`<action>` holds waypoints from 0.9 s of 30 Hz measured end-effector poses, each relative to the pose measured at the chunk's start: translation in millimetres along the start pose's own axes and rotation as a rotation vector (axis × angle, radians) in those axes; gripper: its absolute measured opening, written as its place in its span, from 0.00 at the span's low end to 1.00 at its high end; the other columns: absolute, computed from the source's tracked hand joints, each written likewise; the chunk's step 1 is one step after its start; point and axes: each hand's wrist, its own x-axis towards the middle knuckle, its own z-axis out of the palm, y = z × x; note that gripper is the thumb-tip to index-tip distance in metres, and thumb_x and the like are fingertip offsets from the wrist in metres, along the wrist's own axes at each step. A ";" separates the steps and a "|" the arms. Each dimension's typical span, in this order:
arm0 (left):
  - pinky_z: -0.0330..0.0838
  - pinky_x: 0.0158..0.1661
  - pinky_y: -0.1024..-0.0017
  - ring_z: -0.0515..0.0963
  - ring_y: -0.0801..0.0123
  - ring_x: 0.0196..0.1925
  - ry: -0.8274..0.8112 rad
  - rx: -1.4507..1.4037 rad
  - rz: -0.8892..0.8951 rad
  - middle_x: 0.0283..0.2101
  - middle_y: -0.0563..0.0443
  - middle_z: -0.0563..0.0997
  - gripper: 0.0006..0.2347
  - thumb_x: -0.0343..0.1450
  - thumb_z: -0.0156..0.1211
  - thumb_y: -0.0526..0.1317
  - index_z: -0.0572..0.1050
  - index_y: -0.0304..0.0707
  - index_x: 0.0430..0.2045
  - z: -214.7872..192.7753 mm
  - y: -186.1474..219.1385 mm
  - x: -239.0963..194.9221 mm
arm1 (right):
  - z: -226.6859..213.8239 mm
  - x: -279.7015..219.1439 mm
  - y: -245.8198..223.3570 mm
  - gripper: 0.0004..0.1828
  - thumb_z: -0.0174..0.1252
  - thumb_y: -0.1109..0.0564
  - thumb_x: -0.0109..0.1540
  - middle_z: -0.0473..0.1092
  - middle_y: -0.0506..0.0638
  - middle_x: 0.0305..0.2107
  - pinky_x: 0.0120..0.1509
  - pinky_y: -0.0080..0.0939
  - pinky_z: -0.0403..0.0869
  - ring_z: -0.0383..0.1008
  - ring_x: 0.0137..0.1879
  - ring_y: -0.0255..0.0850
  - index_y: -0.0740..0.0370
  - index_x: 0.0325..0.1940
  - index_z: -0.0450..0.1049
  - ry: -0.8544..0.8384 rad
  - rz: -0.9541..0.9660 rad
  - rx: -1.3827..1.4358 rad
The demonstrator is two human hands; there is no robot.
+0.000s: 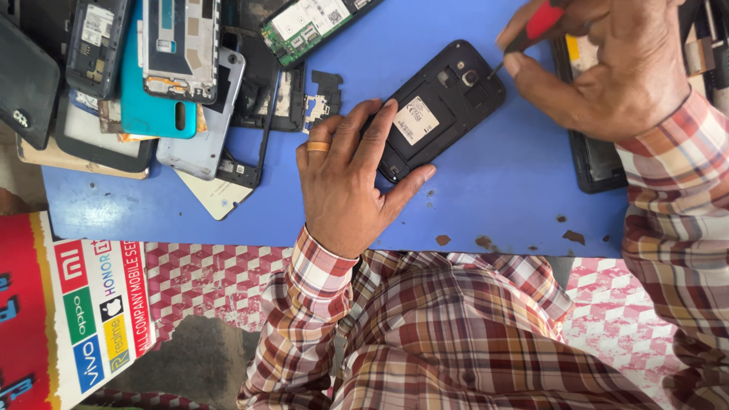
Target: The person uses a screwdriver to remove screws from the back of a black smartphone. They work at a blue workbench cluttered with disassembled phone parts and tools, focusing on one device at a time.
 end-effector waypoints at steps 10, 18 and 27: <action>0.63 0.61 0.53 0.68 0.51 0.63 -0.021 -0.072 -0.036 0.66 0.45 0.72 0.32 0.70 0.73 0.54 0.68 0.42 0.66 -1.9 0.7 -1.2 | -1.3 -3.3 -2.0 0.30 0.66 0.73 0.69 0.71 0.64 0.47 0.53 0.44 0.81 0.80 0.51 0.51 0.68 0.64 0.54 -0.041 0.051 0.039; 0.61 0.65 0.52 0.67 0.48 0.67 -0.017 -0.148 -0.045 0.69 0.42 0.70 0.30 0.70 0.71 0.46 0.66 0.44 0.68 -5.7 -4.0 3.4 | 2.8 -2.8 -6.6 0.38 0.66 0.72 0.68 0.71 0.63 0.46 0.52 0.41 0.82 0.81 0.51 0.50 0.70 0.70 0.46 -0.015 0.057 -0.010; 0.62 0.64 0.54 0.69 0.49 0.64 -0.031 -0.155 -0.040 0.65 0.44 0.73 0.31 0.69 0.73 0.50 0.67 0.44 0.66 -12.3 -2.5 5.1 | 4.4 4.6 -21.1 0.43 0.77 0.69 0.64 0.69 0.62 0.50 0.51 0.40 0.82 0.81 0.49 0.48 0.70 0.69 0.49 0.055 0.055 -0.108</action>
